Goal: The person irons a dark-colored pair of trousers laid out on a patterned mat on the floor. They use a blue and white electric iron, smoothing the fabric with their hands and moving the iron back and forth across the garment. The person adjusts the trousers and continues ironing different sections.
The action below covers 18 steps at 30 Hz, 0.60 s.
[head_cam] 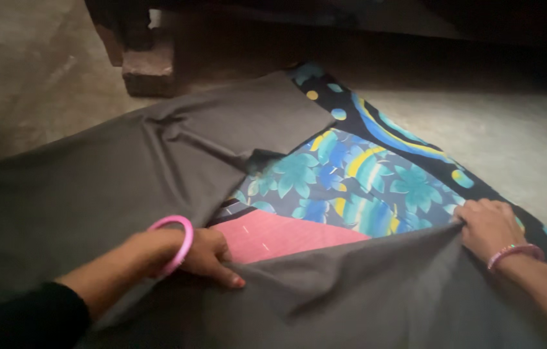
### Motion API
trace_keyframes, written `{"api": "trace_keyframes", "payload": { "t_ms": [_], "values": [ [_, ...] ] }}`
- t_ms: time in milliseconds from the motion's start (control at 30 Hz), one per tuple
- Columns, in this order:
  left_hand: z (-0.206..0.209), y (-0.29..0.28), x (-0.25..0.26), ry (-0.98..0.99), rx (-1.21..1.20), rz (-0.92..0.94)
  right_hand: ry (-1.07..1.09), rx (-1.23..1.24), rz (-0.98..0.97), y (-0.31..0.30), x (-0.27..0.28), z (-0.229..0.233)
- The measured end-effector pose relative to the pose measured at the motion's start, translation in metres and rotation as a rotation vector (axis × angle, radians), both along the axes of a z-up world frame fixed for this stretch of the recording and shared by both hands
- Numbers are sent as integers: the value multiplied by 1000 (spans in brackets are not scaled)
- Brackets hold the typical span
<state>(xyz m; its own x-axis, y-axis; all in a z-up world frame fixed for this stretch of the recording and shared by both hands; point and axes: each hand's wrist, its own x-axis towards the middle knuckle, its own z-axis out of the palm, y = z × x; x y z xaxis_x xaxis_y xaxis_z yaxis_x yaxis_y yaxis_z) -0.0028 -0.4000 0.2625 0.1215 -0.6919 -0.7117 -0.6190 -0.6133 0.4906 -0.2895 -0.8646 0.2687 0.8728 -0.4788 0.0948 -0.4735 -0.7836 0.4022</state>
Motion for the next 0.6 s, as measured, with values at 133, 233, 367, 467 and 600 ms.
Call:
{"api": "trace_keyframes", "payload": {
  "t_ms": [133, 233, 367, 467, 600],
  "values": [
    [-7, 26, 16, -128, 6, -69, 116, 10, -166, -2, 17, -32],
    [-7, 38, 19, -162, -10, 43, -14, 77, -213, -5, 13, -58],
    [-7, 51, 24, -144, -116, 198, -356, 158, -277, -27, -11, -82],
    [-1, 58, 24, -180, -164, 96, -481, 292, -455, -58, -27, -91],
    [15, 64, 13, -395, -71, -7, -502, 583, -643, -105, -41, -103]
  ]
}}
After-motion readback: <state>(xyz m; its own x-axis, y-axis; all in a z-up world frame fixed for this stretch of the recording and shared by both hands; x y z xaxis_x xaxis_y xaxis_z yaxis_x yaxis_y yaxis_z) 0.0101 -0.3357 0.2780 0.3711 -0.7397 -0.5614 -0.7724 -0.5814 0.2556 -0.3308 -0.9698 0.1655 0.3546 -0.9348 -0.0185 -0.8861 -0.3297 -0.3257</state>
